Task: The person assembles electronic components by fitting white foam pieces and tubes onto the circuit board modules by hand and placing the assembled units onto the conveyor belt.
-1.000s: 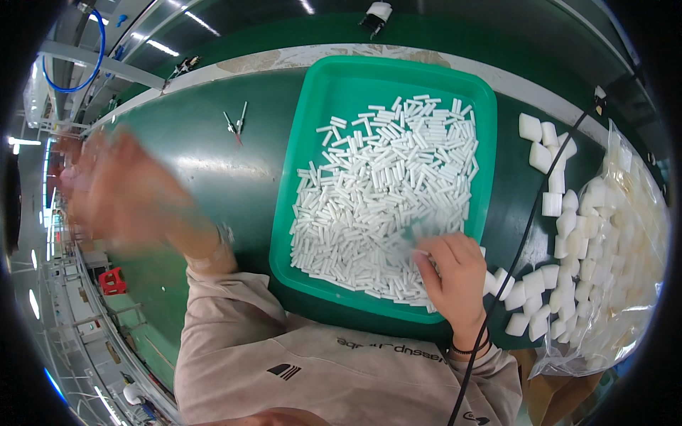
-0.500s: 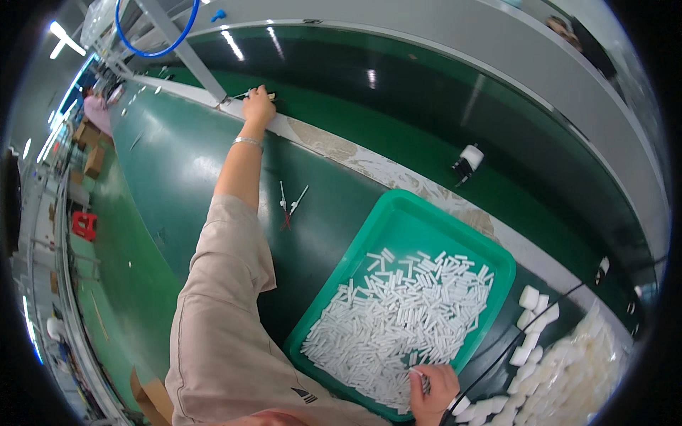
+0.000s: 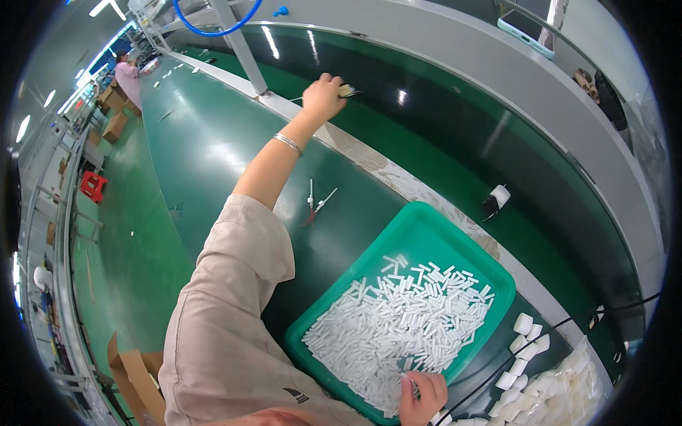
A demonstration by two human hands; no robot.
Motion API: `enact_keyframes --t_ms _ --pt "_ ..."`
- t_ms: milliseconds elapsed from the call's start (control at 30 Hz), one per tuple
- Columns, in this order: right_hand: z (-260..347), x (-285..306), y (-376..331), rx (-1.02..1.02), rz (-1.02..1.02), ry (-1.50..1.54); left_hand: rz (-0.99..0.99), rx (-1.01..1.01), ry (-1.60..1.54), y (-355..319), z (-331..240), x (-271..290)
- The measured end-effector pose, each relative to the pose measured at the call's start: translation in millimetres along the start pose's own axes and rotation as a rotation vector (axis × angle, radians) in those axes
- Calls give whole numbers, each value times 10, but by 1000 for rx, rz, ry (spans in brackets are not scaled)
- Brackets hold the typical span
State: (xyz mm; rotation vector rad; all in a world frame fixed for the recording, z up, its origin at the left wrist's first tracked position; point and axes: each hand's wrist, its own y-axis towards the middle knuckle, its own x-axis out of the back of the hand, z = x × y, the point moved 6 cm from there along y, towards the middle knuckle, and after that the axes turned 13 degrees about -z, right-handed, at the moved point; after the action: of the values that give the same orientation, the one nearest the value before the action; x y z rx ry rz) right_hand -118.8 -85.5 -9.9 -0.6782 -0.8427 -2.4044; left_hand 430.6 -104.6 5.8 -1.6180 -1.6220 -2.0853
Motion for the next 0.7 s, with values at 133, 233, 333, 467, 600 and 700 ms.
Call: enact_keyframes --t_ms 133,233,333,467,600,700 --pt "-137 52 -85 -80 -60 63 128 168 -1006 -324 -920 455" --pt "-157 135 -67 -184 -133 61 534 417 -1656 -1065 -1705 1049" --pt "-261 183 -84 -279 -256 186 908 597 -1851 -1780 -2154 1655" --pt "-472 186 -225 -628 -359 560 1132 552 -1848 -2369 -2499 1952" --pt "-416 248 -227 -522 -490 808 1116 429 -1893 -2577 -2616 2040" --pt "-378 285 -237 -506 -521 840 1166 454 -1784 -2660 -2601 2036"
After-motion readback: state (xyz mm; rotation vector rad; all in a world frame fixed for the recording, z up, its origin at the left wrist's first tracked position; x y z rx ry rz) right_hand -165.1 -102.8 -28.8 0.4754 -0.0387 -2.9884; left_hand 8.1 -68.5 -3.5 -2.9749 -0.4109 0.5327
